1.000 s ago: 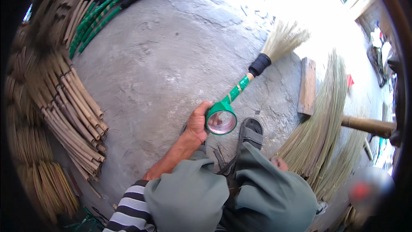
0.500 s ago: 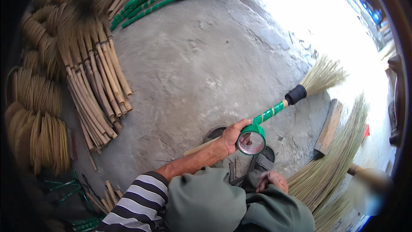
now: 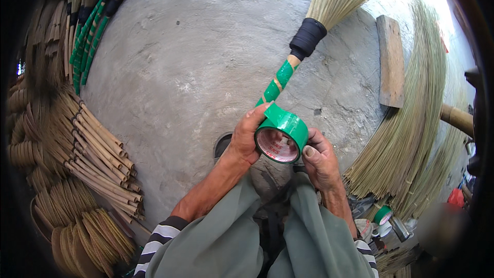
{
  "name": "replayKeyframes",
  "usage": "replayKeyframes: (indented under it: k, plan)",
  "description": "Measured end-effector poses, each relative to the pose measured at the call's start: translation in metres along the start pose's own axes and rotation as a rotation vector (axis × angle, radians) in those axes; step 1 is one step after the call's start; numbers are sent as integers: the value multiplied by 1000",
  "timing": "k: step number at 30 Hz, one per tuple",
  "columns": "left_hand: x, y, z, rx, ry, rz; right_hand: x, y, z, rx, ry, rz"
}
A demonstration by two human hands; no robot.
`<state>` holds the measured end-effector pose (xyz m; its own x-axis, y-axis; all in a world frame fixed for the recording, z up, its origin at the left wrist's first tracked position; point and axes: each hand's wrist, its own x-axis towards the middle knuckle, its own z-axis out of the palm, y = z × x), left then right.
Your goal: The person sits on the floor and wraps green tape around the handle of a broom. They pull tape from a roll, wrap it tightly around the handle, and cut the tape with scissors before placing the finished broom aside.
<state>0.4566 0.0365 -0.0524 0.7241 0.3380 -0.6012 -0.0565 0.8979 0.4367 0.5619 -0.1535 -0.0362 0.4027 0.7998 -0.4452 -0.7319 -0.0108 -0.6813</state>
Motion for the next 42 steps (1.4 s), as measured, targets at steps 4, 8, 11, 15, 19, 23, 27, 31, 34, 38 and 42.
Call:
replayKeyframes:
  k: [4, 8, 11, 15, 19, 23, 27, 31, 34, 38, 42]
  plan:
    - [-2, -4, -9, 496, 37, 180, -10, -8, -6, 47, 16, 10]
    - [-26, 1, -25, 574, 120, 172, -12, -6, -11, -103, 42, 11]
    - [-45, -1, -33, 572, 160, 157, -12, 3, -11, -89, 40, 12]
    - [-59, -5, -39, 550, 143, 196, -12, 10, -7, -141, 8, 32]
    - [-67, 3, -45, 975, 369, 470, -12, 11, -6, -282, 0, 91]
    - [-54, -7, -50, 1581, 400, 656, -11, 19, -7, -309, 16, 93]
    - [-31, -22, -56, 1542, 437, 396, -12, 24, -9, -290, 26, 77]
    - [-12, -17, -54, 1469, 385, 486, -10, 22, -9, -242, 67, 56]
    - [10, -9, -43, 1415, 348, 322, -5, 18, -7, -238, 82, 28]
    - [33, -8, -33, 1439, 338, 339, 2, 9, -9, -292, 86, 4]
    - [32, -14, -35, 1375, 335, 493, 7, 2, -12, -270, 69, -59]
